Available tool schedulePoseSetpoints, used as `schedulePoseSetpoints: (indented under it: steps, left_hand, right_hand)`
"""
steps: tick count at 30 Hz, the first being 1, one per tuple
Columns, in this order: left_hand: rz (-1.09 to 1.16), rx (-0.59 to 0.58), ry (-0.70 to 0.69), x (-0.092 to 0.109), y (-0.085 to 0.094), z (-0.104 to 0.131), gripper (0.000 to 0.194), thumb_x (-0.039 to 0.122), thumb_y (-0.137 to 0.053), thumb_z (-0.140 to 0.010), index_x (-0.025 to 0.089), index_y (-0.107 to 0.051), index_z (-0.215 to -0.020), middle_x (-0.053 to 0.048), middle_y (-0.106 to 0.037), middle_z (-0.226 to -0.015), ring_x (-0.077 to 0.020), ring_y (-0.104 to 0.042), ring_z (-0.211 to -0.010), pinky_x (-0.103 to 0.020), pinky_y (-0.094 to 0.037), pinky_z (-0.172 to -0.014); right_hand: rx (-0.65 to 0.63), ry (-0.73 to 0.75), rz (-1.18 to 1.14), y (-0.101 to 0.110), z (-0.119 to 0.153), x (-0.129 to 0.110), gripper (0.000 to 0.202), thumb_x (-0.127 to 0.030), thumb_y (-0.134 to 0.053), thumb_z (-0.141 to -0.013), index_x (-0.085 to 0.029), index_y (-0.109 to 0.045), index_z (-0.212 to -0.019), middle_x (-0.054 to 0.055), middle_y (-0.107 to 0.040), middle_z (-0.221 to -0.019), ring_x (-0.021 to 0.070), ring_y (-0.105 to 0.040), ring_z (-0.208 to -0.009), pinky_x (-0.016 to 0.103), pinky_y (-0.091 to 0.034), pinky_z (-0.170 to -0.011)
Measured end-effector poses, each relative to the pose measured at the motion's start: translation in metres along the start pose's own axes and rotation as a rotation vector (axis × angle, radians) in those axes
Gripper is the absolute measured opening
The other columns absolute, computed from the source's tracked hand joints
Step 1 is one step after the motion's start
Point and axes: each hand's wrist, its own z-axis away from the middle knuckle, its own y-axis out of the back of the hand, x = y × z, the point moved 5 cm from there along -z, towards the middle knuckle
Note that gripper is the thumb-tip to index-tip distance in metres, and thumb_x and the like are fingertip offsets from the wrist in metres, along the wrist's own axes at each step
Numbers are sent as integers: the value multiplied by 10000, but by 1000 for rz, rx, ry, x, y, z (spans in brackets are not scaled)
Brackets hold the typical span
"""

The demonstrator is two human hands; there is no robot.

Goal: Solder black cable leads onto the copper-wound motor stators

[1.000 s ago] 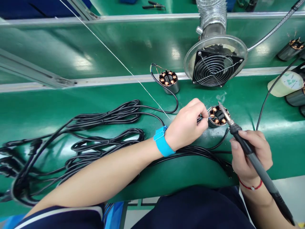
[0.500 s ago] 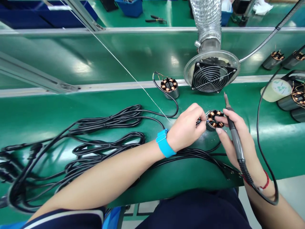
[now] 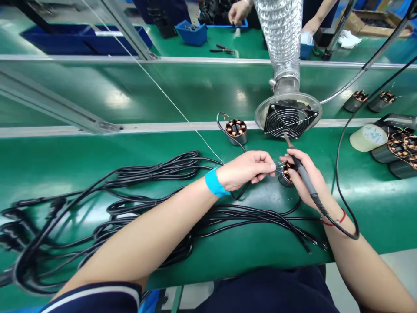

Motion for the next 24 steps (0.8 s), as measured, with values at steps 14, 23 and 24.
schedulePoseSetpoints:
  steps: [14,23,24]
  left_hand:
    - [59,211,4,-12,-17,-3,131,230,-717,-676,125,-647,-640,74,-412,-488,-46,-281,-489,-210,-221,-489]
    - [-59,56,33,-7,-7,0,168,244,-714,-653,138,-584,-655,67,-425,-532,-38,-290,-472,-195,-178,-462]
    - [-78,70,29,-7,-7,0,151,233,-704,-664,137,-587,-654,66,-430,-526,-41,-295,-476,-195,-190,-466]
  right_hand:
    - [242,-42,26,8,18,3,482,-140,-459,-798,-285,-533,-1251,3,-734,-970,206,-660,-939,413,-522,-892]
    - [221,77,79,13,19,-7,495,-137,-439,-839,-286,-480,-1309,16,-722,-1015,219,-660,-1030,441,-507,-946]
    - [211,89,81,14,19,-8,497,-139,-440,-843,-286,-474,-1317,16,-721,-1017,217,-664,-1011,439,-509,-937]
